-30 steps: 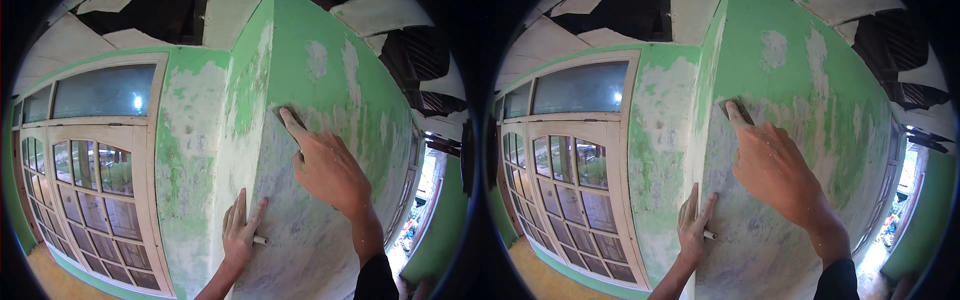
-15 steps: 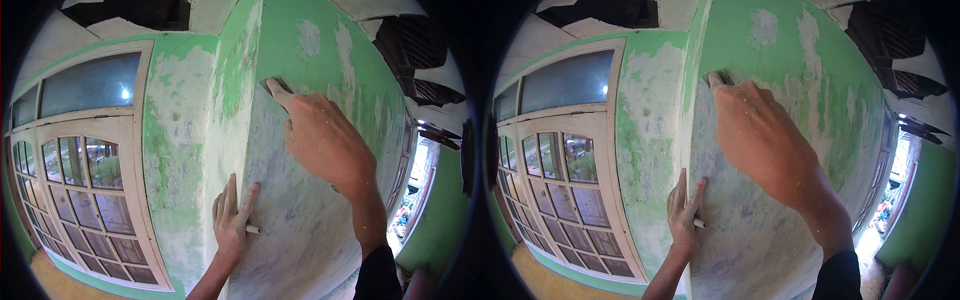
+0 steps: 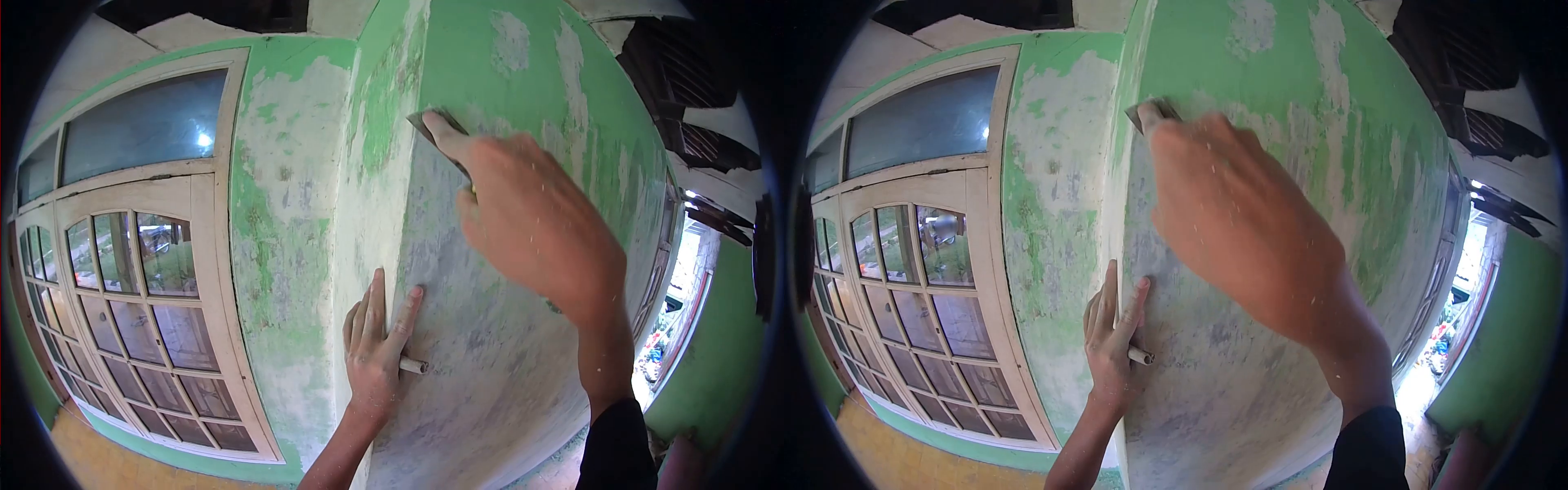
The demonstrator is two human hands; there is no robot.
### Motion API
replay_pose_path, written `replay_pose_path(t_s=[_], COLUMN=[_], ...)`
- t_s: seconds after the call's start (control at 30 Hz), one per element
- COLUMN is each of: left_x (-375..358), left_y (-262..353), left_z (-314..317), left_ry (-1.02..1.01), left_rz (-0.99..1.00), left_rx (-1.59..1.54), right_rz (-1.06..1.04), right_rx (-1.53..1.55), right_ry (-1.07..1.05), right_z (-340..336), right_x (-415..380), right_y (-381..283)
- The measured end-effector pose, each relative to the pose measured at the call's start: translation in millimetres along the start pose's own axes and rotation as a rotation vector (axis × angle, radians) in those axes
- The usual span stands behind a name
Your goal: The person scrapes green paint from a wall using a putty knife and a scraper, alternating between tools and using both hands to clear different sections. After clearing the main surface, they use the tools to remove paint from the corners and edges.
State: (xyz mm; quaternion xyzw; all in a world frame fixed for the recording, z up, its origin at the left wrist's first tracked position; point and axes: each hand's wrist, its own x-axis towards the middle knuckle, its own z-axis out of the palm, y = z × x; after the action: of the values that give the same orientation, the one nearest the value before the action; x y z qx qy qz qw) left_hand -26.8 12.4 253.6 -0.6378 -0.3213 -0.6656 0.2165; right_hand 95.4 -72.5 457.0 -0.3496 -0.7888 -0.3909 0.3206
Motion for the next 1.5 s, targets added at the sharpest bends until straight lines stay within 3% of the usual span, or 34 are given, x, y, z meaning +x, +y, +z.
replay_pose_path(t_s=[0.1,0.2,0.27,0.4,0.47,0.6,0.7,0.87,1.0,1.07,1.17,1.3,1.37,1.4,1.47,1.5], left_x=[1,3,3,2,1,0,0,3,2,6,4,9,8,11,10,9], left_y=[2,6,6,10,9,8,8,16,22,25,32,36,37,37,33,33], left_z=[0,-3,-2,-1,-2,-1,-9,-11,-20,-19,-25,-34,-37,-37,-39,-40], left_ry=[0.010,0.032,0.027,0.028,0.021,0.022,-0.064,-0.055,-0.100,-0.094,-0.113,-0.166,-0.184,-0.191,-0.203,-0.216], left_rz=[0.000,0.018,0.018,-0.013,-0.012,0.006,-0.009,-0.025,-0.068,-0.065,-0.098,-0.176,-0.190,-0.188,-0.217,-0.253], left_rx=[-0.014,0.022,0.028,0.030,0.035,0.057,0.025,0.026,-0.064,-0.064,-0.109,-0.174,-0.187,-0.199,-0.249,-0.307], right_rz=[0.082,0.147,-0.014,0.127,-0.086,-0.065,-0.162,0.125,0.065,-0.090,0.094,-0.033,0.156,0.151,-0.097,-0.098], right_rx=[-0.093,0.022,0.018,0.059,0.005,-0.070,-0.125,-0.002,0.069,0.044,0.056,0.110,0.106,0.103,0.116,0.116], right_ry=[-0.001,-0.072,0.141,-0.022,0.121,0.175,0.168,-0.035,0.042,0.175,0.036,0.135,-0.086,-0.076,0.233,0.233], right_z=[-1,0,2,3,6,3,9,0,4,6,7,3,-4,-1,8,10], right_x=[0,-2,-1,-1,-6,8,-2,7,0,5,-8,5,2,4,7,7], right_y=[-6,-6,2,-5,4,13,8,-4,9,15,3,10,-3,1,9,11])
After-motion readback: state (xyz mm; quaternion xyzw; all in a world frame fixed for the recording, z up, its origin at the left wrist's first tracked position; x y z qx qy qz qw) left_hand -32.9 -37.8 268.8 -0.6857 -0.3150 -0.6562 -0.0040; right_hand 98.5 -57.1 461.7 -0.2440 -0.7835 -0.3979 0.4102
